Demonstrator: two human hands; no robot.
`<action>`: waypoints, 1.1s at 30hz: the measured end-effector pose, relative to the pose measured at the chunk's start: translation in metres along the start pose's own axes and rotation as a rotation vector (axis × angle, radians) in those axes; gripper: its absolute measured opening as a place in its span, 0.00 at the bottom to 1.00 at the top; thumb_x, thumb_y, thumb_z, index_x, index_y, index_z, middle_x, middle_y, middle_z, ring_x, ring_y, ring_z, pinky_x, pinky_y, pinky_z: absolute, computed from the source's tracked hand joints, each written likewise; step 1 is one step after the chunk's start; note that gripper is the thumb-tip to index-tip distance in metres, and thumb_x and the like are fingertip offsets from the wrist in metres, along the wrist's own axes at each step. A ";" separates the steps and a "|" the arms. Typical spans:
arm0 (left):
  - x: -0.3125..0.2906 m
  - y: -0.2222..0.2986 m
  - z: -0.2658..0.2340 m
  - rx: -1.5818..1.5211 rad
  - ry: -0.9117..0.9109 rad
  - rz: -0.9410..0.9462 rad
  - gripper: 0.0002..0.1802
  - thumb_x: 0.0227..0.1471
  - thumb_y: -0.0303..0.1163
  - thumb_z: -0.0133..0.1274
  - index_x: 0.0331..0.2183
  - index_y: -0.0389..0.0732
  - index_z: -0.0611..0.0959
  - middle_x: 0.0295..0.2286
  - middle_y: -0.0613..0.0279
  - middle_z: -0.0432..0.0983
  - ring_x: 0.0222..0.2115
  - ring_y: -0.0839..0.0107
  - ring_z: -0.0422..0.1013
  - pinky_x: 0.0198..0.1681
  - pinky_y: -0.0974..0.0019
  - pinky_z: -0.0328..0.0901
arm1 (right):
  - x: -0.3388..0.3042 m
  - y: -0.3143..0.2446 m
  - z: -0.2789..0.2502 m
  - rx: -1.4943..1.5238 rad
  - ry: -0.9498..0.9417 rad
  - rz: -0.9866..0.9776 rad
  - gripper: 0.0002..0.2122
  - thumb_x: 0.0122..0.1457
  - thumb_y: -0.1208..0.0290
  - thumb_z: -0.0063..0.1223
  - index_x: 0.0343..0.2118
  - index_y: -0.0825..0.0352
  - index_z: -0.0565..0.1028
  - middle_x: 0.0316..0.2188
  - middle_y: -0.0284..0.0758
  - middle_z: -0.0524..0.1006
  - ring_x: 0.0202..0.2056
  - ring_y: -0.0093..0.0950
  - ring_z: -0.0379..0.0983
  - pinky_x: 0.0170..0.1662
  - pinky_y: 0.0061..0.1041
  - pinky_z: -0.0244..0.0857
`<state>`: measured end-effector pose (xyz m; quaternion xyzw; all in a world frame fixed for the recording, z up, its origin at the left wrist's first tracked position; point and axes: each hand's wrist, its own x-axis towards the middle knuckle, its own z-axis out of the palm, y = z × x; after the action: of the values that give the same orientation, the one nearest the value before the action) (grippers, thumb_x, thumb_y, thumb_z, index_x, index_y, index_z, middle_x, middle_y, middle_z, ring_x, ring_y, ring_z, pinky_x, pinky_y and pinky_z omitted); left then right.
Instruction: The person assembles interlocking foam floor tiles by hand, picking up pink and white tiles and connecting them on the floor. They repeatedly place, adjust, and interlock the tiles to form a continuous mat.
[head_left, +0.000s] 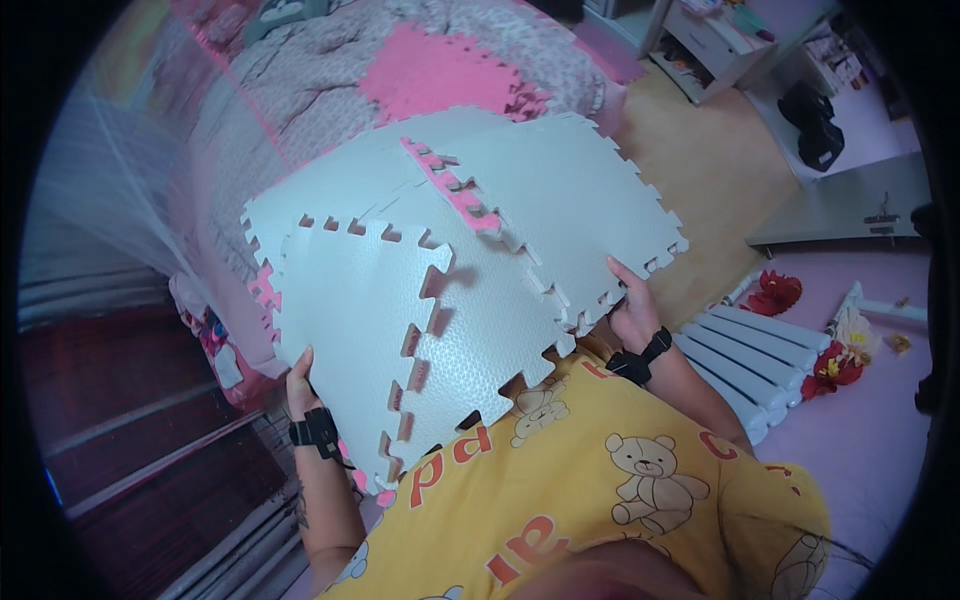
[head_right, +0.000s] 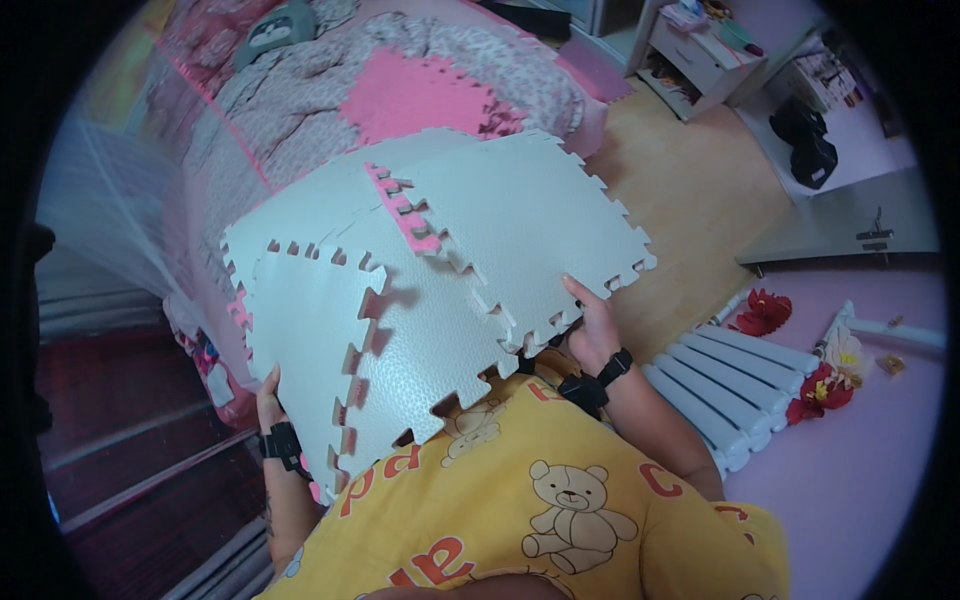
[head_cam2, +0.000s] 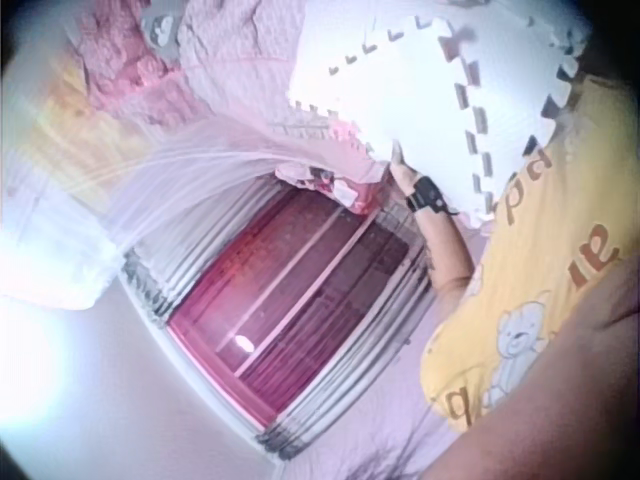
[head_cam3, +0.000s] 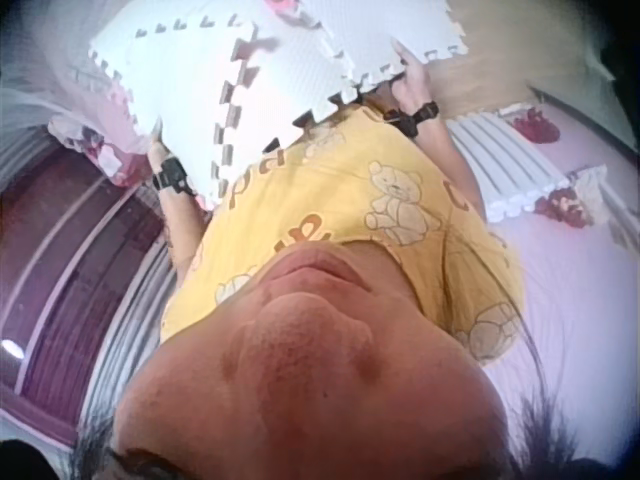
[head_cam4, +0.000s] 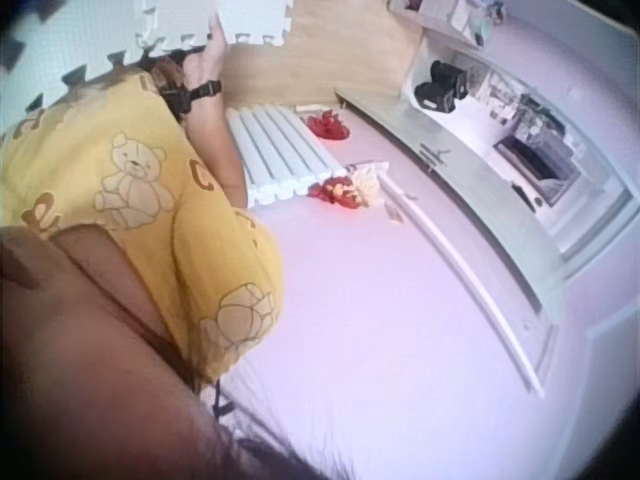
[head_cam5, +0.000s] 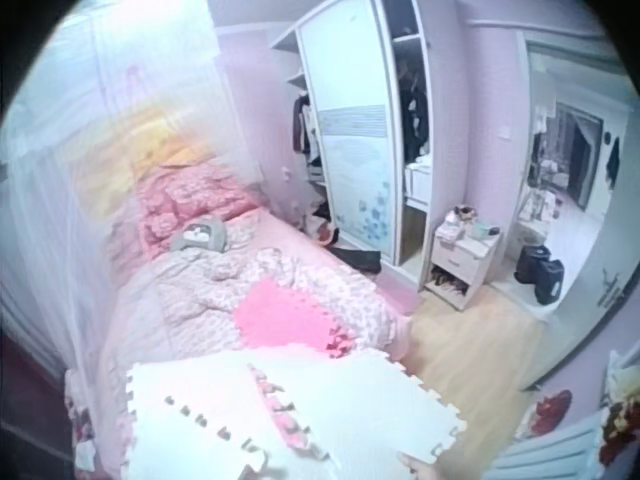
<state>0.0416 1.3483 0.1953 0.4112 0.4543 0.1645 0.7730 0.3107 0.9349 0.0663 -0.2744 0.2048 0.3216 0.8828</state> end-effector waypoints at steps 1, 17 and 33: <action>0.001 0.007 -0.004 0.014 -0.029 0.074 0.21 0.53 0.34 0.51 0.47 0.34 0.72 0.40 0.54 0.75 0.38 0.61 0.74 0.42 0.59 0.71 | 0.003 0.011 0.012 -0.005 0.092 -0.027 0.16 0.56 0.71 0.54 0.46 0.70 0.69 0.44 0.38 0.73 0.45 0.31 0.70 0.52 0.30 0.63; -0.038 0.013 0.015 0.005 -0.122 -0.082 0.22 0.53 0.35 0.53 0.47 0.35 0.73 0.42 0.55 0.75 0.41 0.63 0.72 0.44 0.62 0.69 | -0.133 -0.048 0.090 -0.056 0.068 -0.416 0.16 0.53 0.74 0.57 0.45 0.67 0.70 0.42 0.33 0.72 0.42 0.28 0.69 0.43 0.30 0.65; -0.014 -0.025 0.017 0.058 -0.385 -0.169 0.22 0.55 0.41 0.49 0.48 0.38 0.74 0.42 0.58 0.76 0.39 0.63 0.73 0.43 0.59 0.69 | -0.171 -0.074 0.109 -0.157 0.003 -0.607 0.17 0.51 0.73 0.59 0.44 0.70 0.71 0.42 0.34 0.73 0.43 0.27 0.69 0.47 0.27 0.62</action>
<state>0.0455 1.3167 0.1879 0.4173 0.3358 0.0043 0.8444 0.2596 0.8768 0.2679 -0.3908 0.0892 0.0578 0.9143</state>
